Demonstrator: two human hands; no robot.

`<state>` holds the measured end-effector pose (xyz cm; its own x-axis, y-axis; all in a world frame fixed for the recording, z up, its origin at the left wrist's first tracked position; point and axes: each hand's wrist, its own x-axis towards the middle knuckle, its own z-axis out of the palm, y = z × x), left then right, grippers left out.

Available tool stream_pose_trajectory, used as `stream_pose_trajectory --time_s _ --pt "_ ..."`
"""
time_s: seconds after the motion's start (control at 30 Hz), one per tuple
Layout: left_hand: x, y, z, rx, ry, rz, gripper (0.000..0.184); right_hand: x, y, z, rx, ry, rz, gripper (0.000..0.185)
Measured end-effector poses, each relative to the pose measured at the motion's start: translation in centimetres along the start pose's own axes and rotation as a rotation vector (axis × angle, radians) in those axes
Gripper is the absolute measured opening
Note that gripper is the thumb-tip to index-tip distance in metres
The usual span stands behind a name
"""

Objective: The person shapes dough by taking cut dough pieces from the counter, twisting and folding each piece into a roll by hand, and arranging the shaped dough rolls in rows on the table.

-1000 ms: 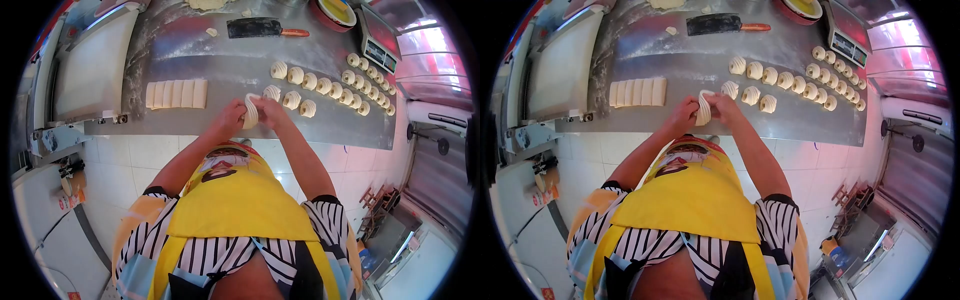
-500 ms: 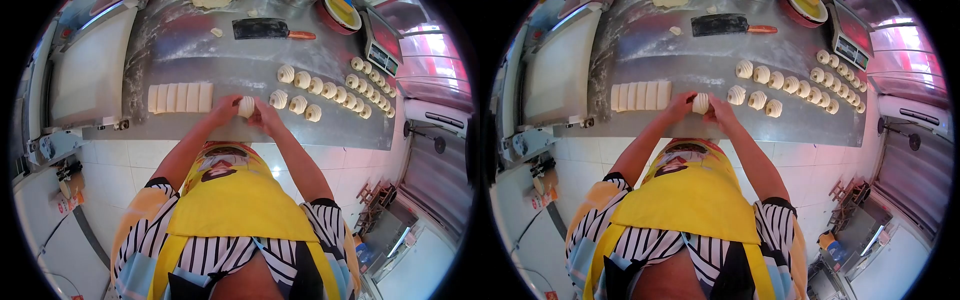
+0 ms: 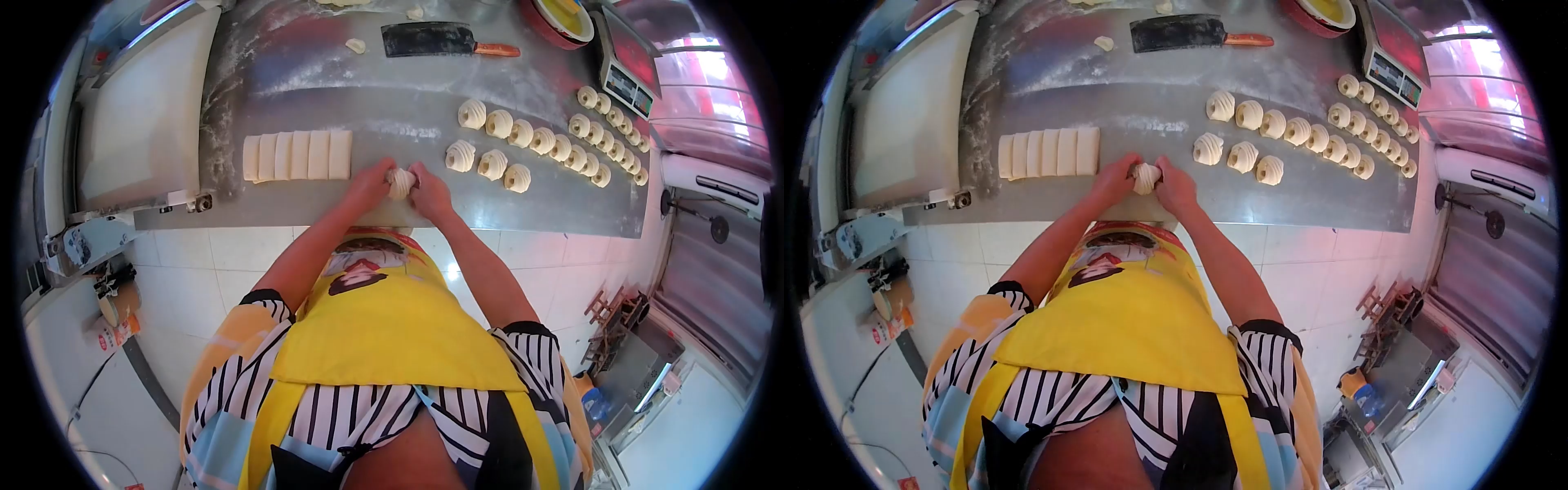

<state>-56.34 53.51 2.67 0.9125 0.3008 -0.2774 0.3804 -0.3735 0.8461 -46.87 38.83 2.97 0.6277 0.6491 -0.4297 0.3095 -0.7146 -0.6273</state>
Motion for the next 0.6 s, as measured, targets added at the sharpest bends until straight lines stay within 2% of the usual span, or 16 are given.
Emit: stream_pose_trajectory --time_s 0.07,0.17,0.27,0.37,0.47,0.6 --pt "0.2 0.7 -0.9 -0.155 -0.191 -0.204 0.029 -0.1 0.0 -0.1 0.025 -0.033 0.059 0.023" --pt "0.6 0.4 -1.0 -0.135 -0.192 -0.256 0.024 0.4 -0.5 -2.7 0.569 -0.331 0.233 0.024" --pt "1.1 0.1 0.8 0.036 -0.001 -0.147 0.025 1.7 1.1 -0.7 0.283 -0.004 0.047 0.018" --pt "1.1 0.5 0.1 -0.092 -0.064 -0.229 0.021 2.5 0.9 0.2 -0.099 0.174 -0.024 0.018" --pt "2.0 -0.4 -0.2 -0.357 -0.134 -0.330 0.018 2.5 -0.1 -0.6 -0.100 0.120 0.072 0.018" --pt "2.3 -0.5 0.8 -0.188 -0.022 -0.340 0.015 2.4 0.4 -0.5 -0.011 0.073 0.078 0.017"
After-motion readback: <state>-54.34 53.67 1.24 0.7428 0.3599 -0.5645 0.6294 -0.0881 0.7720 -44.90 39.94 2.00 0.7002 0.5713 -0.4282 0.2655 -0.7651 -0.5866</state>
